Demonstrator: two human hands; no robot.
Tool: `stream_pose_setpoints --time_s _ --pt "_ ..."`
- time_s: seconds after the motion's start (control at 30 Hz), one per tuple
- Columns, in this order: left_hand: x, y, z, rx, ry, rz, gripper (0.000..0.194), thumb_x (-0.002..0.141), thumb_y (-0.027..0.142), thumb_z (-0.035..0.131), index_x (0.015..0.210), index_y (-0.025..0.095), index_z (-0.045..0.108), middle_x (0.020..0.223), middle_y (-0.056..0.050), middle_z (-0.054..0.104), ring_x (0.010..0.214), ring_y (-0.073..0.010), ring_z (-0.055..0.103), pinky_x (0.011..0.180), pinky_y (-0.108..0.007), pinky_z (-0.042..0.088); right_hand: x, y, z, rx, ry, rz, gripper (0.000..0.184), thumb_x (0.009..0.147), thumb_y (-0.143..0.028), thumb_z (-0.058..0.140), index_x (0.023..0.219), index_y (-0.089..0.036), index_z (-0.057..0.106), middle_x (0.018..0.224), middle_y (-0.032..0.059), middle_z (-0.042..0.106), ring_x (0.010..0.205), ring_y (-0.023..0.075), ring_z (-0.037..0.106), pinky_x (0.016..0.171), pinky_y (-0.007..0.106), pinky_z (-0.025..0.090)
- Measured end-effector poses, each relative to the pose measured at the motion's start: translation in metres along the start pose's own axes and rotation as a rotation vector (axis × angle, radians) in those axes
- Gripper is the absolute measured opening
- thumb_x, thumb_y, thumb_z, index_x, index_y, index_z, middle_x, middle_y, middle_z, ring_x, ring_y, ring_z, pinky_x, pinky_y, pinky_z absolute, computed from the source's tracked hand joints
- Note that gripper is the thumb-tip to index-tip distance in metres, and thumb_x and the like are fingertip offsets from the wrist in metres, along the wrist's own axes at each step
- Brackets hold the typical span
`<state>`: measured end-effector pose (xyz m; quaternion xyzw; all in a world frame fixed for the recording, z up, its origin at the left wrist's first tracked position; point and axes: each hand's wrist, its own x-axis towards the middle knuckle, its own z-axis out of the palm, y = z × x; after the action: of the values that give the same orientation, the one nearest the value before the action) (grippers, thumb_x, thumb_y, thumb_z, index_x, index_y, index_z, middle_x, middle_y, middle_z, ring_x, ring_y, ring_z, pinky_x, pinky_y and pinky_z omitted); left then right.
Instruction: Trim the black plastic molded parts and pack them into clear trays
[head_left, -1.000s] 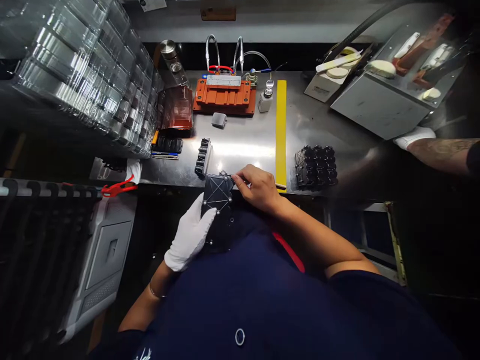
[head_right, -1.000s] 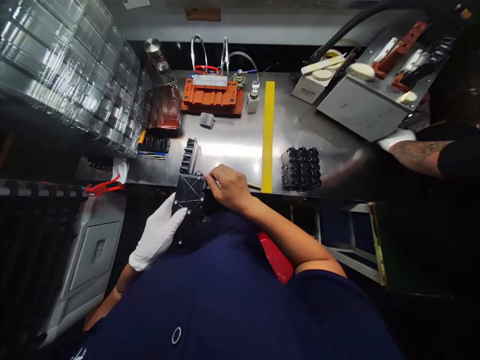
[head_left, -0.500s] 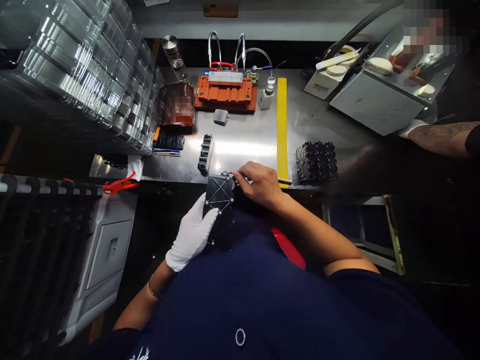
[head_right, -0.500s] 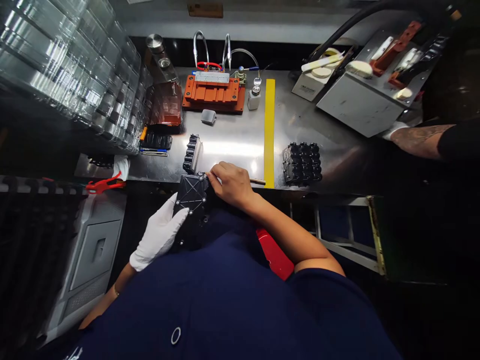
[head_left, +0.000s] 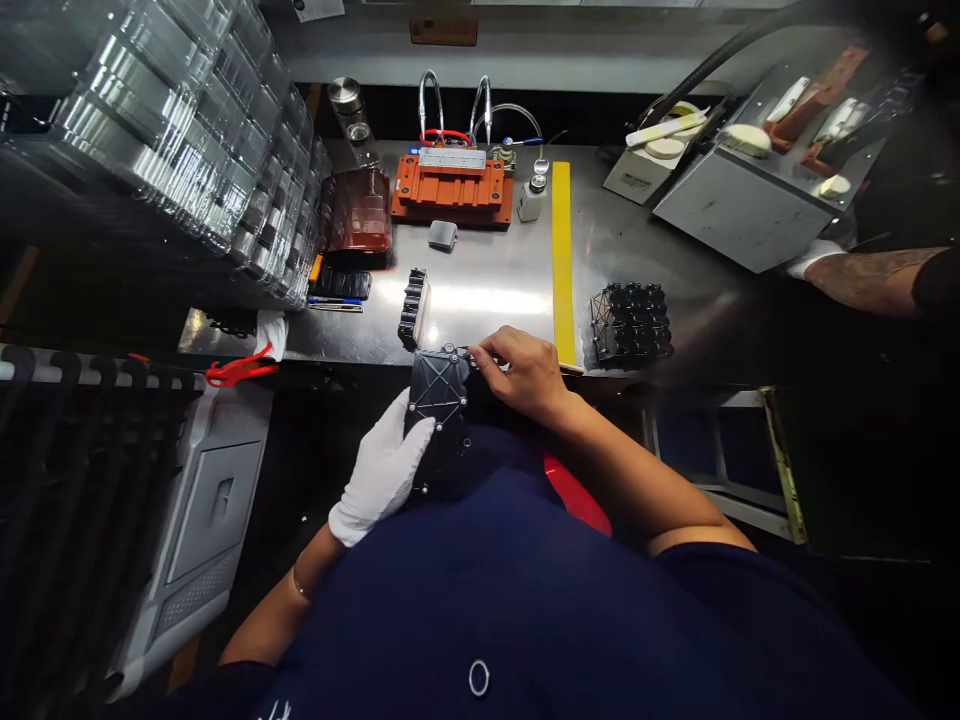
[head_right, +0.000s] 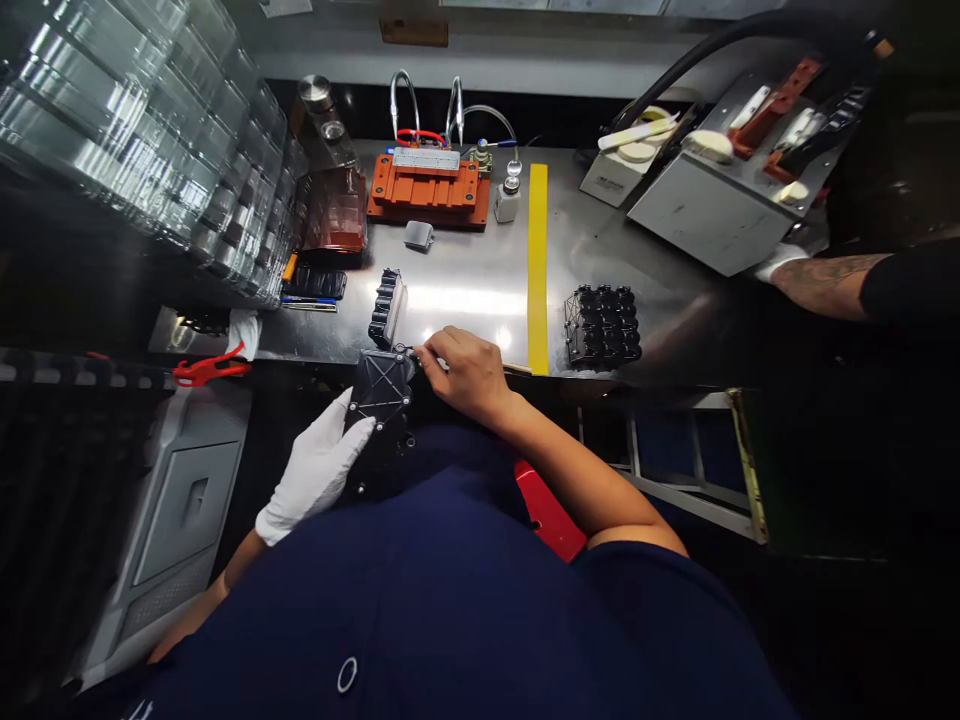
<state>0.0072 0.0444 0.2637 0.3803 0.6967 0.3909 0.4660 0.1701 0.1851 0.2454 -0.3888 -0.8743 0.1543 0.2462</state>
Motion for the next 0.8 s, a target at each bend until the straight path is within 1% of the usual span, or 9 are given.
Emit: stream_pose_setpoints --time_s 0.1,0.23,0.37,0.5,0.7,0.8 --pt "0.0 -0.002 -0.001 0.008 0.024 0.007 0.053 0.087 0.04 0.055 0.136 0.022 0.05 0.133 -0.005 0.059 0.123 -0.0229 0.053 0.108 -0.034 0.037 -0.007 -0.005 -0.006 0.071 -0.022 -0.034 0.028 0.094 -0.034 0.046 0.075 -0.018 0.06 0.07 0.0038 0.062 0.064 0.0139 0.053 0.061 0.026 0.035" --pt "0.0 -0.004 -0.002 0.002 0.057 0.028 0.052 0.087 0.041 0.054 0.136 0.023 0.05 0.132 -0.004 0.059 0.122 -0.023 0.054 0.106 -0.034 0.039 -0.019 -0.011 -0.01 0.163 -0.135 -0.133 0.027 0.094 -0.032 0.047 0.076 -0.018 0.062 0.07 0.0031 0.063 0.063 0.0126 0.054 0.059 0.025 0.036" --pt "-0.001 -0.003 -0.002 0.013 0.047 0.025 0.052 0.087 0.041 0.054 0.136 0.023 0.05 0.131 -0.005 0.06 0.12 -0.023 0.055 0.105 -0.034 0.039 -0.023 -0.012 -0.01 0.139 -0.185 -0.169 0.028 0.094 -0.032 0.047 0.077 -0.017 0.063 0.072 0.0041 0.065 0.066 0.0127 0.056 0.06 0.024 0.036" --pt "0.0 -0.002 -0.001 0.02 0.04 0.032 0.053 0.087 0.04 0.054 0.136 0.021 0.05 0.132 -0.006 0.06 0.121 -0.0232 0.055 0.106 -0.035 0.039 -0.02 -0.01 -0.01 0.078 -0.153 -0.184 0.028 0.094 -0.031 0.048 0.075 -0.017 0.063 0.073 0.0045 0.065 0.067 0.0128 0.057 0.06 0.024 0.036" --pt "0.0 -0.002 0.0 0.027 0.065 0.048 0.053 0.088 0.04 0.054 0.137 0.02 0.049 0.131 -0.007 0.06 0.119 -0.0229 0.056 0.105 -0.034 0.04 -0.021 -0.012 -0.01 0.102 -0.098 -0.191 0.028 0.094 -0.031 0.048 0.075 -0.017 0.064 0.07 0.0036 0.065 0.065 0.0121 0.057 0.059 0.024 0.037" --pt "-0.001 -0.003 0.001 0.015 0.086 0.063 0.053 0.088 0.04 0.054 0.137 0.021 0.05 0.131 -0.007 0.06 0.119 -0.0225 0.056 0.104 -0.033 0.04 -0.022 -0.014 -0.01 0.074 -0.075 -0.15 0.029 0.094 -0.03 0.048 0.073 -0.017 0.064 0.07 0.0038 0.065 0.064 0.0121 0.056 0.058 0.024 0.036"
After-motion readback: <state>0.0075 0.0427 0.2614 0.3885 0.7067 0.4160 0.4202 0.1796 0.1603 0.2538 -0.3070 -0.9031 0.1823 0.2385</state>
